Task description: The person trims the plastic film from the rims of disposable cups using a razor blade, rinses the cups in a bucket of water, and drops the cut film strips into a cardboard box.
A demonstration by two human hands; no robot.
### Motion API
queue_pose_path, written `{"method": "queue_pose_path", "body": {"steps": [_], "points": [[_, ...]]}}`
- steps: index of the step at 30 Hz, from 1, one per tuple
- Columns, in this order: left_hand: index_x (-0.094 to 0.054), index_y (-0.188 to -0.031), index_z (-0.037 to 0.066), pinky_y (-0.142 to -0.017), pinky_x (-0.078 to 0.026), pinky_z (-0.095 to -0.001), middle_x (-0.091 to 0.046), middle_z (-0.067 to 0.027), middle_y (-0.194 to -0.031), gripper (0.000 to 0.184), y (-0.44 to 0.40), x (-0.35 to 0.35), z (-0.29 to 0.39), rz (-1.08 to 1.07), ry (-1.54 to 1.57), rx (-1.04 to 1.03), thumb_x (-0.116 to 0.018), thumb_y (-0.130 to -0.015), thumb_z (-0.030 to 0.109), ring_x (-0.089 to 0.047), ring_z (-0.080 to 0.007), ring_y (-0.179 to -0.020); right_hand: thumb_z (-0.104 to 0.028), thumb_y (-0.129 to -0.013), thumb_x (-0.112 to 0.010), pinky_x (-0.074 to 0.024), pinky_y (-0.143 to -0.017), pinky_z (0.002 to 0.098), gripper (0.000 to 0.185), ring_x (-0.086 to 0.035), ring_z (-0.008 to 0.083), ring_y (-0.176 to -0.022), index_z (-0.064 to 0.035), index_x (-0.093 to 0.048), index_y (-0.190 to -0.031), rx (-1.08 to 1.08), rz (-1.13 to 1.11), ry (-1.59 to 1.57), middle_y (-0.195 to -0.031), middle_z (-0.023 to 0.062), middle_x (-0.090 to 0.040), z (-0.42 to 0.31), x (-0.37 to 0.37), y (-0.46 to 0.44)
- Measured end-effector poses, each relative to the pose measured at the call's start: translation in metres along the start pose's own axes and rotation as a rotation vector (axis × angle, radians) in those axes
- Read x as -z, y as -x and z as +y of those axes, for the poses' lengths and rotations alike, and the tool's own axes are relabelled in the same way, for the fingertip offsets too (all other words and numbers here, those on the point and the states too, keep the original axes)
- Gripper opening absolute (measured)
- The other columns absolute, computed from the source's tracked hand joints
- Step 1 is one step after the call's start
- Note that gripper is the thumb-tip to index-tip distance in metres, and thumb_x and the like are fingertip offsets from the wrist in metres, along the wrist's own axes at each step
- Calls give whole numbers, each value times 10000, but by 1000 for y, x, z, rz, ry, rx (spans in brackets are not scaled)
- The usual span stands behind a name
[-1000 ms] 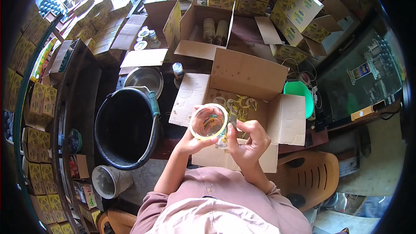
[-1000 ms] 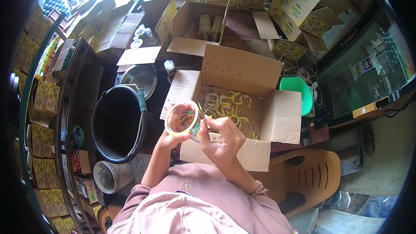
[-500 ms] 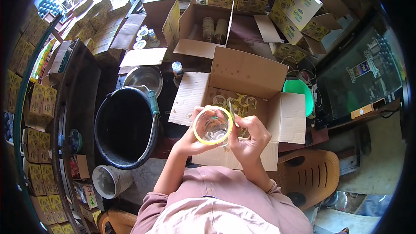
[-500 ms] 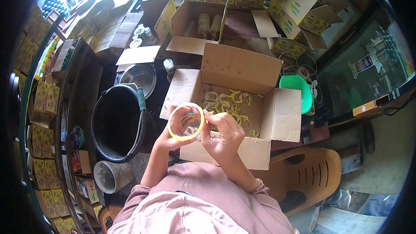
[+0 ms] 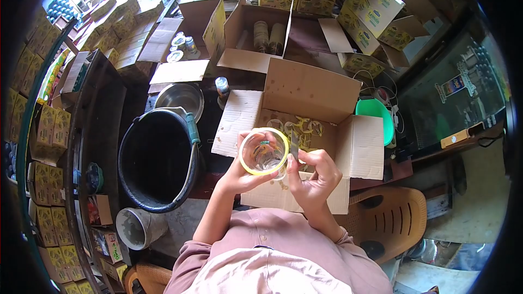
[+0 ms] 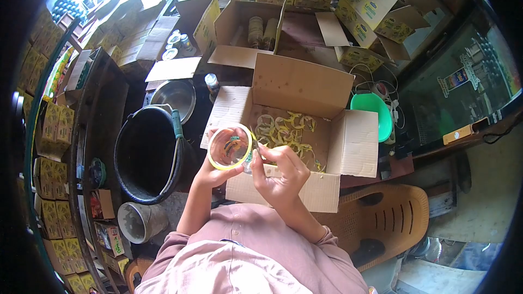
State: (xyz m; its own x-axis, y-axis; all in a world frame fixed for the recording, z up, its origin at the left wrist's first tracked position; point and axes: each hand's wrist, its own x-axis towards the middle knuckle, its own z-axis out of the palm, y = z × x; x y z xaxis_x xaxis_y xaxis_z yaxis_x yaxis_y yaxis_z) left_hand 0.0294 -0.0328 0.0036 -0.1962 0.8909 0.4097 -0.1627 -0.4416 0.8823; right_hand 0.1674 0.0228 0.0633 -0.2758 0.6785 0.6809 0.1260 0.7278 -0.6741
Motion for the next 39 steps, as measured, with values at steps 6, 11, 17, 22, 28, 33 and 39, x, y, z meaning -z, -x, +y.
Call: {"method": "queue_pose_path", "body": {"steps": [6, 11, 17, 22, 28, 33, 39], "points": [[-267, -1211, 89, -873, -400, -313, -343, -96, -1128, 725, -1, 0, -3, 18, -22, -48, -734, -661, 22, -409, -188, -1086, 42, -630, -674, -466, -513, 239, 172, -595, 154, -563, -8, -618, -784, 1, 25, 17, -649, 93, -588, -4, -2, 5], [-267, -1242, 80, -856, -431, -311, -321, -100, -1134, 761, 0, 2, -9, 8, -129, -77, -746, -653, 37, -396, -194, -1091, 33, -627, -683, -469, -514, 243, 170, -597, 167, -558, -9, -615, -777, 27, 25, 49, -646, 91, -590, -4, -5, 4], [-266, -1270, 92, -841, -463, -318, -310, -109, -1125, 803, -2, 2, -9, -23, -298, -161, -756, -634, 49, -384, -224, -1096, 28, -621, -692, -469, -513, 246, 172, -595, 172, -554, -13, -613, -769, 97, 63, 104, -669, 93, -607, 3, -9, 2], [-251, -1273, 120, -854, -450, -345, -322, -111, -1126, 823, -6, 6, 2, -107, -427, -203, -756, -626, 52, -388, -244, -1094, 50, -607, -681, -441, -495, 236, 188, -574, 157, -551, -13, -613, -771, 68, 34, 74, -653, 79, -590, 6, -8, -3], [-259, -1260, 108, -874, -428, -362, -367, -112, -1109, 800, -8, 9, 3, -152, -314, -134, -745, -629, 35, -406, -250, -1083, 80, -594, -659, -371, -451, 210, 190, -534, 131, -557, -3, -595, -753, 48, 9, 2, -646, 64, -558, 12, -8, -8], [-280, -1269, 55, -944, -364, -373, -364, -123, -1193, 743, -6, 1, 1, -38, 51, 42, -704, -659, 29, -399, -230, -1138, 70, -607, -669, -357, -442, 207, 174, -527, 110, -567, 0, -593, -747, 12, 30, -17, -657, 52, -559, 17, -8, -7], [-283, -1293, -5, -1004, -294, -371, -338, -124, -1268, 684, -7, -3, 3, 53, 172, 72, -623, -706, 75, -374, -224, -1185, 44, -631, -681, -338, -427, 198, 153, -511, 95, -548, -7, -589, -742, 0, 62, 1, -641, 45, -545, 15, -9, -3]]}}
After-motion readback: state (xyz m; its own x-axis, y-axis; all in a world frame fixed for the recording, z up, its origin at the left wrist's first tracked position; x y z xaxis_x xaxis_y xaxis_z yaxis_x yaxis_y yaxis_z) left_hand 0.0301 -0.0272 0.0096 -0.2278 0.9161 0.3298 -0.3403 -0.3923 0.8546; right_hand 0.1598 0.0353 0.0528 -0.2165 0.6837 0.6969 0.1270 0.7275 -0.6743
